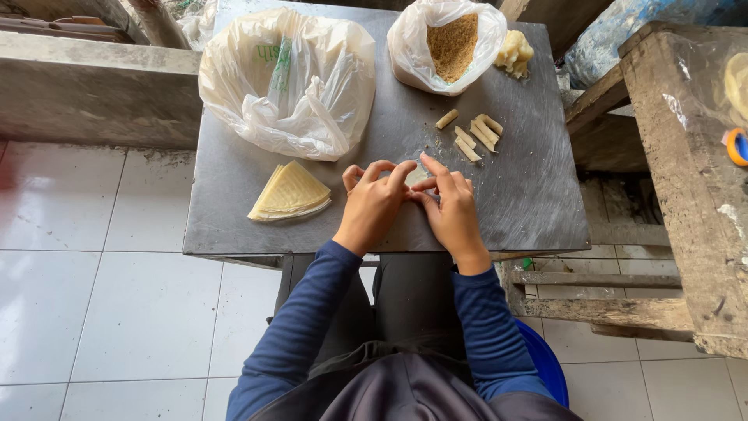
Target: The person takes a triangular wrapper, places a small amount of granular filling from a bag onto it by hand, and rolls the wrapper into a small cylinder.
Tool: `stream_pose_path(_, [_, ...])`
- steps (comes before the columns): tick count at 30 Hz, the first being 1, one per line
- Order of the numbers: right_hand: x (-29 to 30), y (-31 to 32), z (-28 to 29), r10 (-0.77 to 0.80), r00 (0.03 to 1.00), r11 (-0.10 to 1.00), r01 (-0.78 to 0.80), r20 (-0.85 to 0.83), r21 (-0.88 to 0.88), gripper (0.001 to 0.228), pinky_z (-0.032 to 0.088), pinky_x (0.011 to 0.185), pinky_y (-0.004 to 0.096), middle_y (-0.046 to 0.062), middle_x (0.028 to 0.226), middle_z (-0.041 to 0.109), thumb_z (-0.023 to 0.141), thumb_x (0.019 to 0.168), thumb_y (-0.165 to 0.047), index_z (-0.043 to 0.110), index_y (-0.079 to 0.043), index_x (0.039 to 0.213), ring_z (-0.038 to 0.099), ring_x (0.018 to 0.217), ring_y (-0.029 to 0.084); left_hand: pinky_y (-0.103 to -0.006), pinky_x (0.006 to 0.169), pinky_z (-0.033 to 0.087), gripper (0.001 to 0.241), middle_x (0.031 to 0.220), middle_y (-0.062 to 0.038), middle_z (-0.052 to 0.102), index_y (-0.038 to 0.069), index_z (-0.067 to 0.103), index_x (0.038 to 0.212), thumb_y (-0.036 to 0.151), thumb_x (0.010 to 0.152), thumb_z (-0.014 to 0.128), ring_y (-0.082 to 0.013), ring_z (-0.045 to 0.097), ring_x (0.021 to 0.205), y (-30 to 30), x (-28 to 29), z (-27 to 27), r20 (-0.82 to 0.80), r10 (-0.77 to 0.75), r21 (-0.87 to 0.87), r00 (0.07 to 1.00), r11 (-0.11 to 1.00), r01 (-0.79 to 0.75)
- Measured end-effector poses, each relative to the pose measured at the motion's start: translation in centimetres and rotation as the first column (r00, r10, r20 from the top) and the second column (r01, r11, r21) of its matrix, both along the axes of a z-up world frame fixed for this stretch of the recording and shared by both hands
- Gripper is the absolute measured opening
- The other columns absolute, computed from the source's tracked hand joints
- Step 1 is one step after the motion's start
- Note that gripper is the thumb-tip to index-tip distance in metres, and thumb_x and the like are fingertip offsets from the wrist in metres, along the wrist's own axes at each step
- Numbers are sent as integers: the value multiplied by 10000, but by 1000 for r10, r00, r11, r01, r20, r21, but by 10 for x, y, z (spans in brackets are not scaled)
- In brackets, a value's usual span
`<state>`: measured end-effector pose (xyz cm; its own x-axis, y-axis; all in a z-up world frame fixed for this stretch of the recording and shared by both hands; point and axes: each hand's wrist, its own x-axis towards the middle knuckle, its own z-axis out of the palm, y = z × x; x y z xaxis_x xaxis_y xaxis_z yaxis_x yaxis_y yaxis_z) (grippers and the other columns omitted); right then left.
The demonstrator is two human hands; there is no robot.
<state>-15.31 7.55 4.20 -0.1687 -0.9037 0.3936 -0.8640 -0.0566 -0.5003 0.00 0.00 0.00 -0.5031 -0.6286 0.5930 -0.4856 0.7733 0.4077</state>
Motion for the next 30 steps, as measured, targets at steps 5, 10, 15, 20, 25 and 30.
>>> stream_pose_path(5, [4, -11, -3, -146, 862, 988, 99, 485, 123, 520, 505, 837, 339, -18, 907, 777, 786, 853, -143, 626, -118, 1347, 674, 830, 143, -462, 936, 334, 469, 871, 43, 787, 163, 600, 1266, 252, 853, 802, -198, 640, 1067, -2, -7, 16, -151, 115, 348, 982, 936, -56])
stream_pose_path(10, [-1, -20, -1, -132, 910, 991, 109, 393, 81, 536, 492, 857, 326, -18, 904, 769, 832, 811, -144, 632, -116, 1308, 655, 840, 133, -482, 911, 295, 510, 811, 23, 784, 124, 584, 1241, 202, 788, 803, -220, 632, 1022, -2, -10, 27, -172, 189, 449, 967, 889, -93])
stream_pose_path(15, [-4, -2, 0, 41, 999, 987, -44, -22, -154, 534, 339, 963, 378, -43, 943, 799, 832, 830, -130, 642, -100, 1328, 618, 974, 189, -478, 945, 312, 516, 916, 31, 773, 144, 578, 1321, 174, 832, 740, -223, 622, 1127, 5, -1, 21, -162, 24, 130, 987, 992, -3])
stream_pose_path(20, [3, -2, -8, -47, 998, 992, 42, -33, -121, 471, 352, 944, 362, -63, 934, 766, 796, 891, -149, 651, -143, 1338, 596, 902, 167, -486, 966, 299, 380, 921, 45, 757, 176, 594, 1294, 161, 926, 688, -188, 624, 1131, 9, -9, 16, -43, 89, 14, 995, 996, -88])
stream_pose_path(25, [4, 1, -7, -88, 991, 994, 94, 99, -53, 484, 362, 969, 387, -69, 904, 750, 789, 872, -155, 626, -127, 1327, 603, 872, 163, -510, 938, 286, 364, 871, 41, 757, 151, 597, 1260, 186, 907, 677, -200, 619, 1066, 19, -11, 21, -77, 120, 252, 990, 963, -97])
stream_pose_path(30, [0, -12, -20, -297, 948, 952, 285, 113, 109, 678, 361, 1005, 458, 57, 1014, 643, 831, 848, -276, 490, -148, 1420, 572, 1030, 232, -538, 925, 271, 523, 1034, -60, 700, 106, 530, 1337, 229, 854, 688, -250, 551, 1137, 14, -32, 5, -9, 276, 383, 961, 889, -252])
